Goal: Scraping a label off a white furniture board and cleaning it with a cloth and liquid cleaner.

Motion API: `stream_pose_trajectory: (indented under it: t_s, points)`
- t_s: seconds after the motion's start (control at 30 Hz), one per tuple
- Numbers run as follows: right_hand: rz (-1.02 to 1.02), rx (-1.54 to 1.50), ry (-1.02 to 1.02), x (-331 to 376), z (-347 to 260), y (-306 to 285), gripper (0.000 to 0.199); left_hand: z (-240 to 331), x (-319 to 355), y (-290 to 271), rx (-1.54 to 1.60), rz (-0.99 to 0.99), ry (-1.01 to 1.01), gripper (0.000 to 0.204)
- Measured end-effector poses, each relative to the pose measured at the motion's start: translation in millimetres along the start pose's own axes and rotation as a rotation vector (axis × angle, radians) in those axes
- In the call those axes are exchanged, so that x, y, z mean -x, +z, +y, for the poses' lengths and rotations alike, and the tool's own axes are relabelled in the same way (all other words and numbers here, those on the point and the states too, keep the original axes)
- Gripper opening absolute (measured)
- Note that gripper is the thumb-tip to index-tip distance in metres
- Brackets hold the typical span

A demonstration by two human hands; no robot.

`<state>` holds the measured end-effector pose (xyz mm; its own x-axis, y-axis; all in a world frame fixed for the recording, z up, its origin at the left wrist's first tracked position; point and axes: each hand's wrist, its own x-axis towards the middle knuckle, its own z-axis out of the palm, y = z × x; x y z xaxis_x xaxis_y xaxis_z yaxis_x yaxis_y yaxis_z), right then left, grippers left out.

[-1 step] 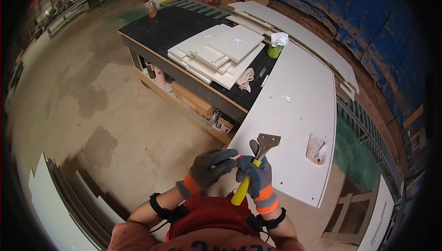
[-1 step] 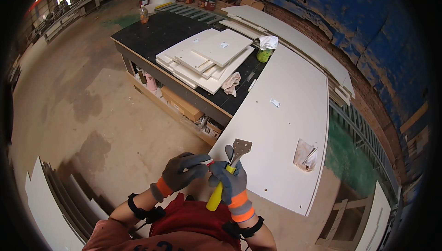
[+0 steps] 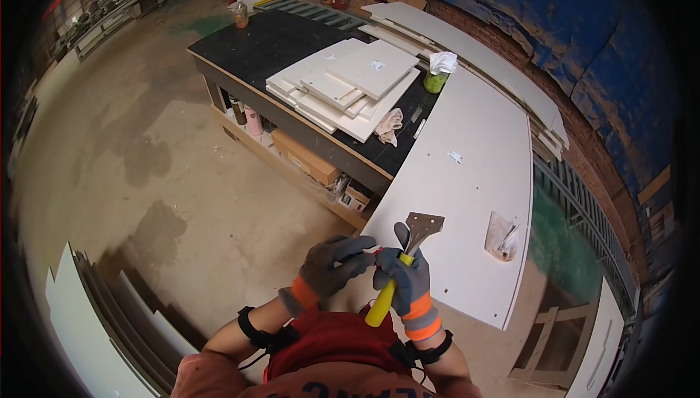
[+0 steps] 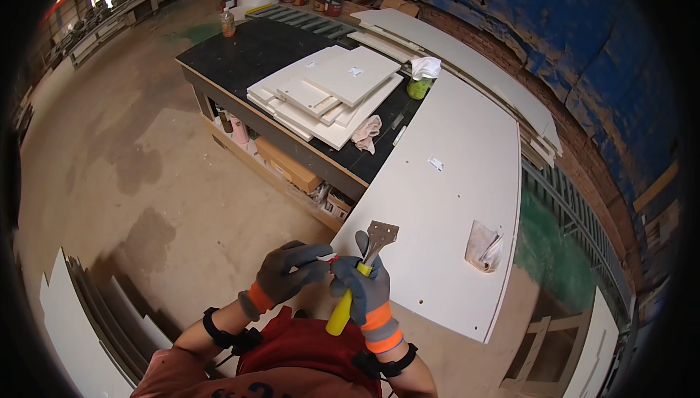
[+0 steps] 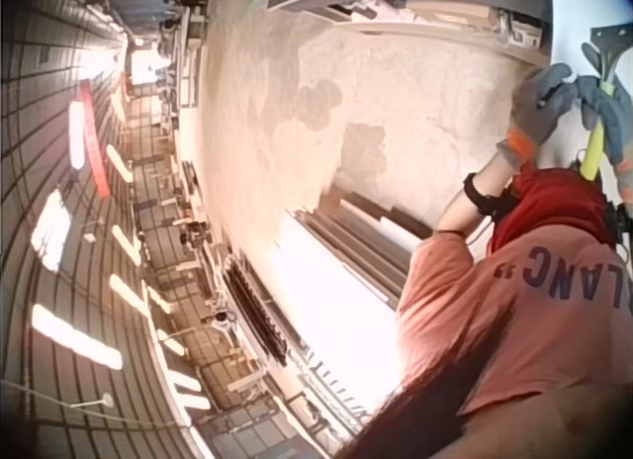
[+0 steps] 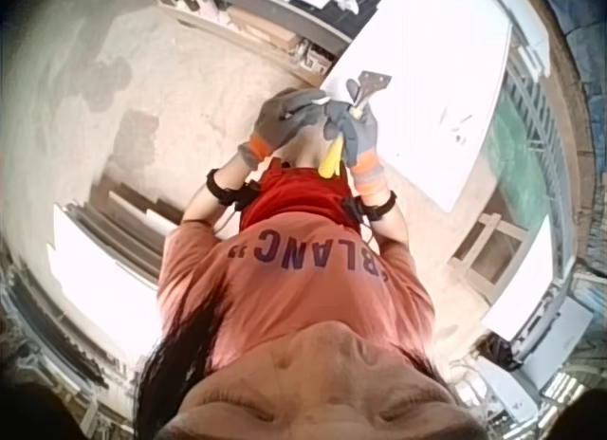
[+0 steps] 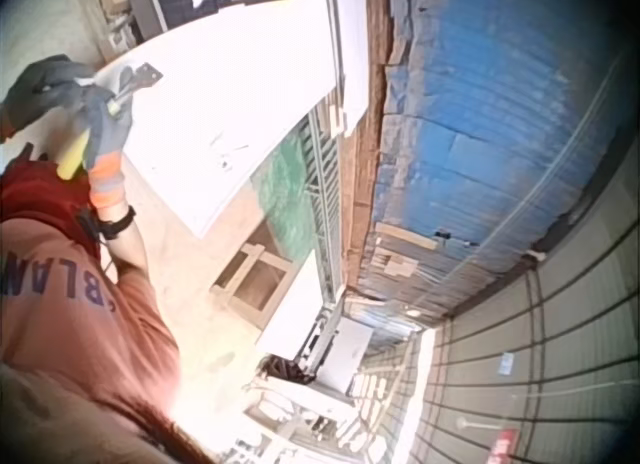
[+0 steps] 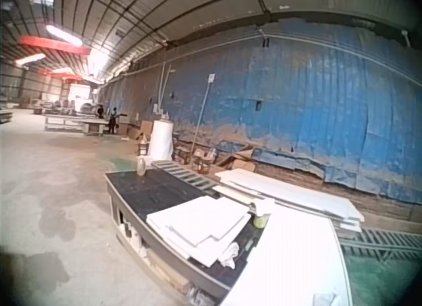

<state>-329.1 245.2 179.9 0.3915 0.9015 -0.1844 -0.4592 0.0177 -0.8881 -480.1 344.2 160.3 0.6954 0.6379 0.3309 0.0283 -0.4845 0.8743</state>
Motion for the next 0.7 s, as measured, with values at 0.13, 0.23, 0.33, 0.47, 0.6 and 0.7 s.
stream_pose_trajectory:
  t_s: [0.13,0.23,0.33,0.47,0.6,0.7]
  points:
    - [-0.026,-0.001,0.038,-0.8,3.3,-1.7,0.066,2.0,-2.8,-3.3,0.083,0.150,0.023,0.037]
    - [-0.032,0.002,0.053,-1.0,0.3,1.5,0.063,7.0,-5.9,-6.4,-0.178,0.189,0.267,0.037]
    - [-0.015,0.051,0.074,-4.5,1.0,1.6,0.059,1.6,-1.4,0.7,-0.466,0.199,0.359,0.034]
    - [0.008,0.118,0.095,-7.6,4.0,0.7,0.055,-0.9,8.3,11.6,-0.687,0.153,0.308,0.031]
    - [0.031,-0.016,0.071,-8.1,1.3,4.2,0.053,-19.5,11.3,8.1,-0.569,-0.027,0.300,0.038]
    - [0.018,-0.045,0.047,-12.1,2.6,-6.3,0.053,0.4,9.3,-6.8,1.303,0.124,-0.099,0.041]
